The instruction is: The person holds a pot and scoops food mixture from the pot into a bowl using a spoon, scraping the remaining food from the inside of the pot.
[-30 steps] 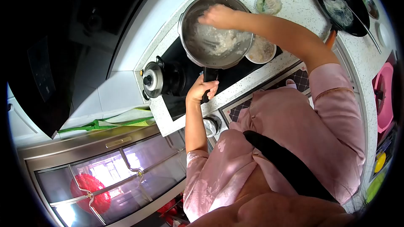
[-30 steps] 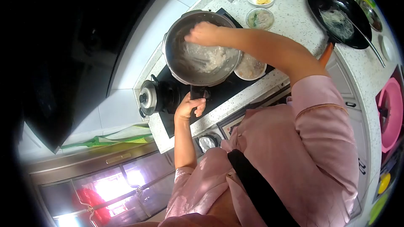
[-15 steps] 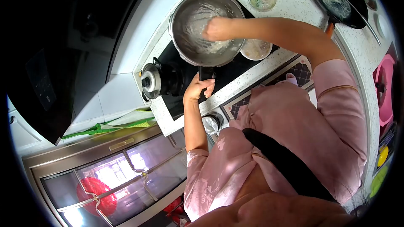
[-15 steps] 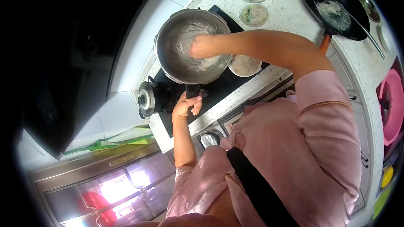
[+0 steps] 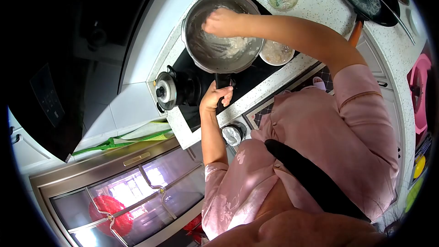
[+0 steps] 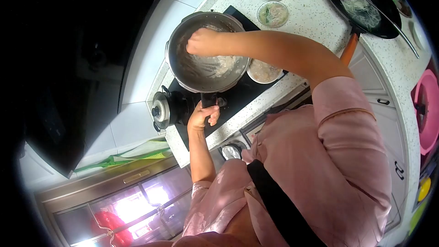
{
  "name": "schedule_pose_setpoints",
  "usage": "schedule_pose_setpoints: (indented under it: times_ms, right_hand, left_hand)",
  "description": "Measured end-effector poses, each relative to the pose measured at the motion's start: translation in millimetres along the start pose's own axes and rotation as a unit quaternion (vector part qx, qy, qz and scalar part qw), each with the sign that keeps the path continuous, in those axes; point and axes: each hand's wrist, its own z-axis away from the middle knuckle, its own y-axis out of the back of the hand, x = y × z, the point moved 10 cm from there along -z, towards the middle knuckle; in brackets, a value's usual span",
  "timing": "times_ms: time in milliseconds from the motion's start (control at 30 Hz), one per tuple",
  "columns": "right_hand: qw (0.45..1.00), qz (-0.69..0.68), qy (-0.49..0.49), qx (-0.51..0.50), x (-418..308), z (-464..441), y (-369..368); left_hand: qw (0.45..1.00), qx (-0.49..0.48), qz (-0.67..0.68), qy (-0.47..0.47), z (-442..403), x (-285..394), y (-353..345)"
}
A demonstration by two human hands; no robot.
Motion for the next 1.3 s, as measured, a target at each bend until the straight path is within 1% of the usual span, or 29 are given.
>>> schedule_pose_setpoints:
  times_ms: [33,67,100,167,200,233,300,333,400,433,500,533,600,733,800,933,1000,1033,1133,1200,1233,1300]
  right_hand:
    - [0.999,0.005,0.032,-0.023,-9,5,-3]
    - [0.995,0.027,0.098,-0.004,-23,14,-6]
    - [0.995,0.026,0.098,-0.005,-24,21,-15]
    - [0.982,-0.003,0.182,-0.044,-41,39,-33]
    - [0.977,0.021,0.203,-0.067,-44,49,-33]
    - [0.977,0.02,0.203,-0.068,-44,53,-29]
    - [0.978,0.03,0.176,-0.105,-36,56,-26]
    - [0.978,0.03,0.177,-0.105,-37,54,-15]
    - [0.997,-0.03,0.047,-0.047,-17,39,15]
    - [0.997,-0.03,0.048,-0.046,-21,32,16]
    - [0.987,-0.144,-0.051,-0.054,-9,17,15]
    - [0.987,-0.143,-0.052,-0.053,-11,12,11]
    - [0.979,-0.164,-0.089,-0.08,-9,9,-8]
    - [0.969,-0.193,-0.113,-0.109,13,29,-23]
    - [0.959,-0.169,-0.128,-0.189,25,40,-33]
    - [0.949,-0.205,-0.147,-0.189,37,24,-26]
    - [0.932,-0.315,-0.153,-0.095,40,8,-17]
    - [0.932,-0.315,-0.155,-0.093,41,6,-20]
    - [0.936,-0.3,-0.152,-0.101,42,6,-25]
    - [0.943,-0.245,-0.131,-0.185,37,17,-38]
    - [0.943,-0.245,-0.129,-0.186,37,23,-37]
    - [0.953,-0.167,-0.113,-0.224,37,38,-40]
  left_hand:
    - [1.0,-0.004,-0.005,0.001,0,0,-1]
    - [1.0,-0.007,-0.011,0.003,0,0,-1]
    - [1.0,-0.007,-0.01,0.004,-1,-1,0]
    - [1.0,-0.01,-0.025,0.005,-1,-2,1]
    - [1.0,-0.011,-0.024,0.006,-1,-2,2]
    - [1.0,-0.01,-0.019,0.004,-1,-2,2]
    - [1.0,-0.01,-0.013,0.0,-1,-1,0]
    - [1.0,-0.007,-0.014,-0.001,0,0,-1]
    - [1.0,-0.001,-0.014,-0.003,0,1,-2]
    - [1.0,0.0,-0.016,-0.003,0,1,-2]
    - [1.0,0.0,-0.019,-0.003,0,1,0]
    - [1.0,-0.01,-0.02,-0.001,-1,-1,1]
    - [1.0,-0.02,-0.022,0.0,-2,-1,-1]
    - [1.0,-0.01,-0.022,-0.002,0,1,-3]
    - [1.0,-0.012,-0.018,-0.005,-1,2,-3]
    - [1.0,-0.021,-0.015,-0.002,0,0,-3]
    - [1.0,-0.02,-0.014,0.003,0,0,-3]
    - [1.0,-0.011,-0.013,0.007,0,0,-3]
    - [1.0,-0.005,-0.015,0.008,0,0,-2]
    - [1.0,-0.005,-0.015,0.006,-1,-1,0]
    - [1.0,-0.006,-0.017,0.002,-1,-2,1]
    - [1.0,-0.006,-0.017,0.0,-1,-3,2]
